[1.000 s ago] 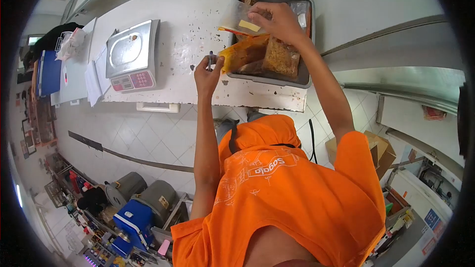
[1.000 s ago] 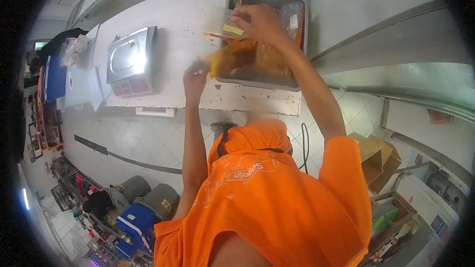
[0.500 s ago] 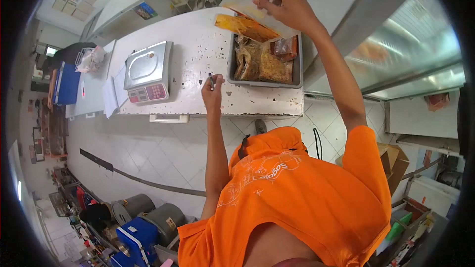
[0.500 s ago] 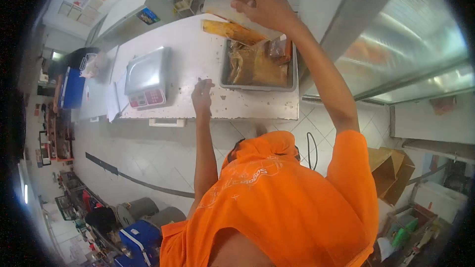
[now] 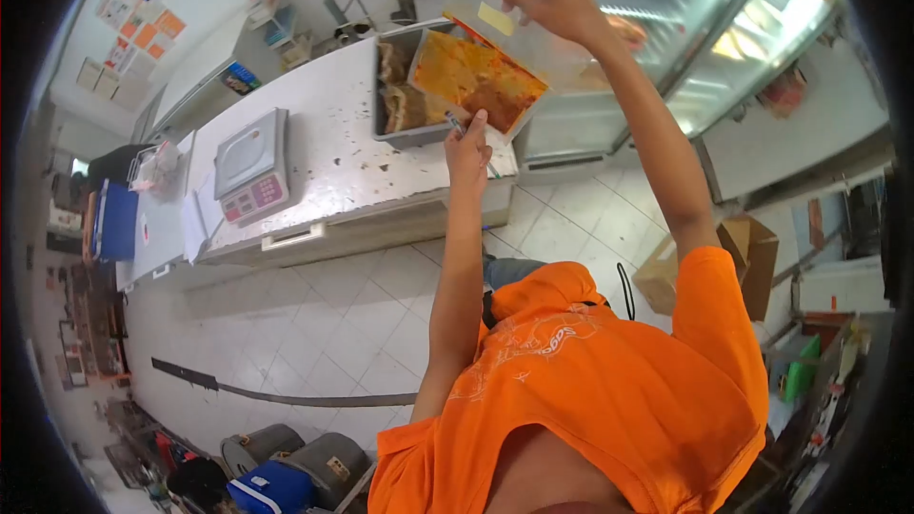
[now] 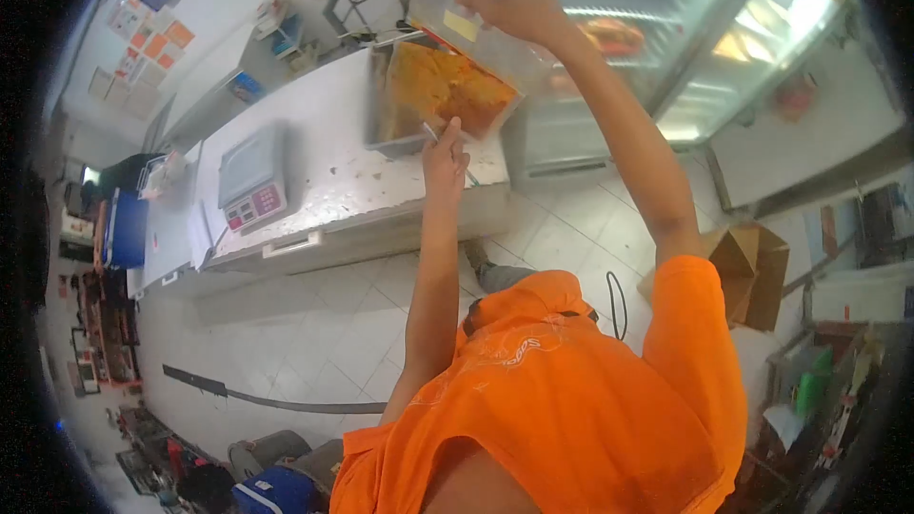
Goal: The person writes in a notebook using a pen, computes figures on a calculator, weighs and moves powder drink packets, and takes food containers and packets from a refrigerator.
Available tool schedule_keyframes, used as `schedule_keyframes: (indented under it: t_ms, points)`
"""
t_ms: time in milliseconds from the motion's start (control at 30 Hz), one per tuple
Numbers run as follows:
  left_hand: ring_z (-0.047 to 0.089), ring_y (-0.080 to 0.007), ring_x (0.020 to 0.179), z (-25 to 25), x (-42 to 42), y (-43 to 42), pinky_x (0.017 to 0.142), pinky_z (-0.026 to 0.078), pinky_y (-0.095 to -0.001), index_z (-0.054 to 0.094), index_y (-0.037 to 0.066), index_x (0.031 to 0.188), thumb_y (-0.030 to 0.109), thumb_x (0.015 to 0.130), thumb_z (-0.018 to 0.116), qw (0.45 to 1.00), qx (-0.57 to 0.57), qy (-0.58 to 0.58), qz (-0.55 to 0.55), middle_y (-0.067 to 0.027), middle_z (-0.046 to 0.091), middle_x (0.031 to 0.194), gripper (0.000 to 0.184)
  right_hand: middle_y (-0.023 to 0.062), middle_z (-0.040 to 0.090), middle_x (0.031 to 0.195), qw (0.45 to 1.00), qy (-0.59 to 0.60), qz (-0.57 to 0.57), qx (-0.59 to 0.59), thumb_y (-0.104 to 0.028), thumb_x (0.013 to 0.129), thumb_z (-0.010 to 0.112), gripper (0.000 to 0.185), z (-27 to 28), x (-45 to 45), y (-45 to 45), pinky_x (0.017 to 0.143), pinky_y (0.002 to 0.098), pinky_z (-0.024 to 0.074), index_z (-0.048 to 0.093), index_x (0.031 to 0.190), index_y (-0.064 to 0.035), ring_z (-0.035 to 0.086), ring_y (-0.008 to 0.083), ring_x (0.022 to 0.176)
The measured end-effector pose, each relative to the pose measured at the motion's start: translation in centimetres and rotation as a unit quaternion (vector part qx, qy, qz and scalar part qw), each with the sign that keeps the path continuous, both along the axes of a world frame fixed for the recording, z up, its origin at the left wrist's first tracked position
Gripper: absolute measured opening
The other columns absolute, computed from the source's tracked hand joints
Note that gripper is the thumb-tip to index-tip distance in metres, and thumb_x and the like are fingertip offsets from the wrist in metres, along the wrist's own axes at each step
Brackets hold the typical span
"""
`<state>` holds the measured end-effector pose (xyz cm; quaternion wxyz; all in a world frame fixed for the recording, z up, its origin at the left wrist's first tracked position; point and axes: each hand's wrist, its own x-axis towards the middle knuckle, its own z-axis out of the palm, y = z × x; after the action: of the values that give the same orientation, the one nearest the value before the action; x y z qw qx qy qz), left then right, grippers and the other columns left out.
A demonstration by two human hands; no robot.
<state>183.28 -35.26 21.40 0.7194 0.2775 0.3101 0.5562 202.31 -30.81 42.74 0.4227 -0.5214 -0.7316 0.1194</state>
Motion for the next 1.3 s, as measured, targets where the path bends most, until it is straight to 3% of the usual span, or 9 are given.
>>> schedule_keyframes:
  t_ms: [133,433,567,633,733,900,1000,1067,1300]
  points:
    - [0.028,-0.0024,0.041,-0.4,4.6,-5.4,0.036,0.02,-0.0216,0.054,0.013,0.083,0.017,0.084,0.078,0.995,-0.071,0.035,0.054,0.0091,0.038,0.057,0.025,0.0071,0.071,0.077,0.988,-0.086,-0.059,0.11,-0.031,0.088,0.068,0.026,-5.1,3.8,-3.8,0.061,0.0321,0.0512,0.071,0.09,-0.0048,0.066,0.0183,0.063]
    - [0.039,-0.0033,0.047,-4.0,12.5,-9.8,0.038,0.026,-0.0224,0.06,0.008,0.098,0.02,0.091,0.068,0.994,-0.107,0.005,0.019,0.0021,0.053,0.072,0.016,0.0068,0.072,0.082,0.983,-0.171,-0.067,-0.001,-0.052,0.083,0.067,0.042,-13.6,5.0,-15.0,0.068,0.0401,0.0534,0.072,0.101,-0.0139,0.069,0.0274,0.075]
    - [0.042,-0.0043,0.054,-4.1,14.8,-12.5,0.046,0.03,-0.021,0.061,0.01,0.119,0.025,0.094,0.062,0.98,-0.184,0.078,0.007,0.002,0.062,0.09,0.029,0.01,0.071,0.087,0.993,-0.002,-0.037,-0.111,-0.051,0.084,0.069,0.04,-10.8,11.8,-18.0,0.067,0.0353,0.0533,0.073,0.095,-0.013,0.069,0.0235,0.077]
    - [0.042,-0.0028,0.055,-7.2,14.8,-13.7,0.046,0.03,-0.0189,0.061,0.011,0.121,0.024,0.094,0.063,0.975,-0.21,0.076,0.011,0.0007,0.065,0.101,0.029,0.0093,0.071,0.086,0.991,0.048,-0.12,-0.03,-0.05,0.082,0.072,0.04,-11.6,18.8,-16.4,0.067,0.0344,0.0533,0.073,0.092,-0.012,0.069,0.0214,0.074]
    - [0.035,-0.0036,0.047,-11.6,15.9,-15.7,0.04,0.023,-0.0202,0.064,0.011,0.101,0.024,0.097,0.059,0.984,-0.123,0.127,0.004,0.0023,0.055,0.074,0.015,0.0068,0.071,0.09,0.958,0.112,-0.261,0.043,-0.054,0.075,0.078,0.05,-10.9,32.7,-11.8,0.071,0.0345,0.0533,0.072,0.098,-0.0103,0.068,0.0197,0.08]
    - [0.033,-0.0027,0.045,-10.8,24.9,-17.6,0.039,0.023,-0.0196,0.061,0.011,0.102,0.023,0.098,0.055,0.98,-0.19,0.05,0.036,0.0025,0.056,0.074,0.014,0.0238,0.046,0.137,0.916,0.084,-0.388,0.06,-0.061,0.058,0.085,0.115,-11.4,52.4,-3.4,0.103,0.043,0.0428,0.037,0.142,0.0016,0.047,0.0361,0.127]
    - [0.032,-0.0028,0.044,-9.7,31.2,-17.8,0.037,0.023,-0.0196,0.06,0.011,0.104,0.023,0.099,0.055,0.978,-0.203,0.004,0.051,-0.0006,0.061,0.08,0.014,0.0298,0.038,0.141,0.941,0.149,-0.301,0.051,-0.061,0.052,0.089,0.13,-12.7,56.5,0.4,0.107,0.045,0.0394,0.028,0.144,0.0068,0.039,0.0413,0.132]
    - [0.031,-0.0027,0.042,-8.6,34.9,-18.5,0.035,0.022,-0.0202,0.06,0.009,0.106,0.022,0.098,0.055,0.974,-0.213,-0.024,0.075,-0.0058,0.069,0.095,0.016,0.0261,0.041,0.138,0.947,0.179,-0.26,0.054,-0.061,0.051,0.089,0.127,-13.3,57.4,1.4,0.106,0.0448,0.0404,0.03,0.142,0.0045,0.043,0.0382,0.128]
    - [0.032,-0.0037,0.042,-7.5,40.8,-19.7,0.037,0.023,-0.0207,0.06,0.012,0.099,0.023,0.099,0.053,0.974,-0.204,-0.015,0.097,0.0026,0.056,0.072,0.013,0.0184,0.055,0.123,0.945,0.135,-0.299,0.016,-0.068,0.048,0.087,0.119,-12.6,57.6,1.6,0.1,0.0482,0.0349,0.031,0.13,-0.002,0.052,0.0302,0.119]
